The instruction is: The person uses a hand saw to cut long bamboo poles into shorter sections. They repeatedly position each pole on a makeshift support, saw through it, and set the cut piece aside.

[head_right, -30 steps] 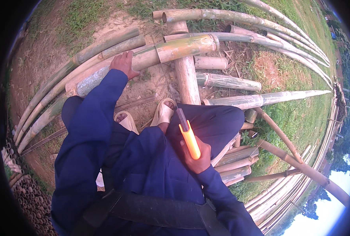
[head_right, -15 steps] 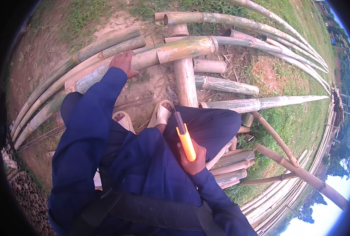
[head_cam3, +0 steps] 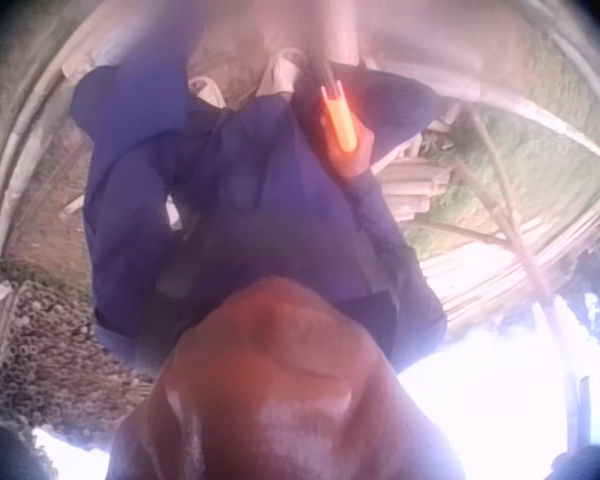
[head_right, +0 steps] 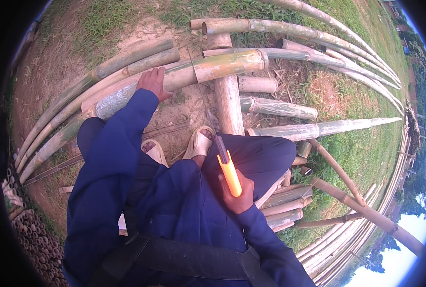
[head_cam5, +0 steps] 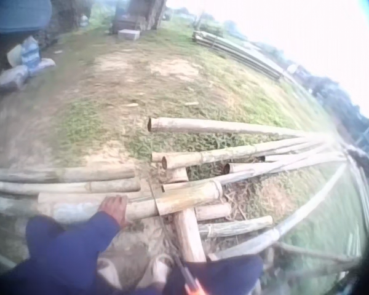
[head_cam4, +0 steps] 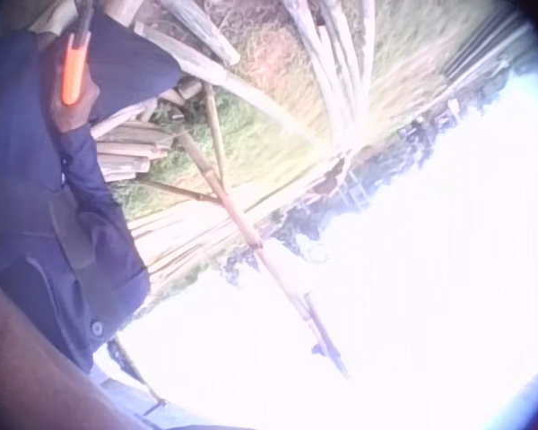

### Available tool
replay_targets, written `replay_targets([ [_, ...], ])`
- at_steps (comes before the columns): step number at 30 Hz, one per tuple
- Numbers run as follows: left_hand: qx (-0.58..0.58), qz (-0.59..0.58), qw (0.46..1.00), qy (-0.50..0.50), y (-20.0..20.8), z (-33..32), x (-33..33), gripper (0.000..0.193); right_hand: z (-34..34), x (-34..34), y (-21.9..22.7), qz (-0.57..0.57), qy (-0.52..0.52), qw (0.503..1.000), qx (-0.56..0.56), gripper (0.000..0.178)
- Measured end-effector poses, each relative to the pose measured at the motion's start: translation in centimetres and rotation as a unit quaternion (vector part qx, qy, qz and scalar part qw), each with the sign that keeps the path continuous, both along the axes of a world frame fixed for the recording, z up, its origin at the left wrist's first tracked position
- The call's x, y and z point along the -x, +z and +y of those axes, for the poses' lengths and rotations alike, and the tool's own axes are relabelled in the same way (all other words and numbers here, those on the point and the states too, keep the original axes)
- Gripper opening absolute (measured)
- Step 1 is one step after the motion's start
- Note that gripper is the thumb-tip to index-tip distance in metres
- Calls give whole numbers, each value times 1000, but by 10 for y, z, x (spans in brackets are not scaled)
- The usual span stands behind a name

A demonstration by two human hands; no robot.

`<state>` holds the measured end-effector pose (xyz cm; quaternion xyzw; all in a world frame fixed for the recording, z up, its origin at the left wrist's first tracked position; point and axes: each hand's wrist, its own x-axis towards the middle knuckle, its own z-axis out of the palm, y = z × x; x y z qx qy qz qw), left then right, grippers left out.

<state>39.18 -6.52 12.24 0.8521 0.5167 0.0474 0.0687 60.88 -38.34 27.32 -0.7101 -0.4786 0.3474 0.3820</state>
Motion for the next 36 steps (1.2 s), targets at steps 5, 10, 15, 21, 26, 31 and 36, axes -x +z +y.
replay_targets([
  [5,6,2,1000,7,-4,1,-4,86,97,-2,-32,22,11,999,36,16],
  [10,17,-2,1000,2,-5,3,5,89,64,7,-41,34,4,999,14,24],
  [15,20,11,1000,13,-1,2,-2,88,7,-5,-2,-16,12,1000,-3,30],
  [21,44,10,999,17,0,7,-3,89,149,21,-80,5,10,999,-34,20],
  [26,154,-20,988,-7,23,29,-7,97,139,5,-96,110,27,993,17,24],
  [31,204,14,979,16,18,38,-15,102,148,11,-74,63,12,998,-12,24],
  [36,137,5,990,7,14,18,-17,97,148,5,-61,34,23,999,-10,24],
])
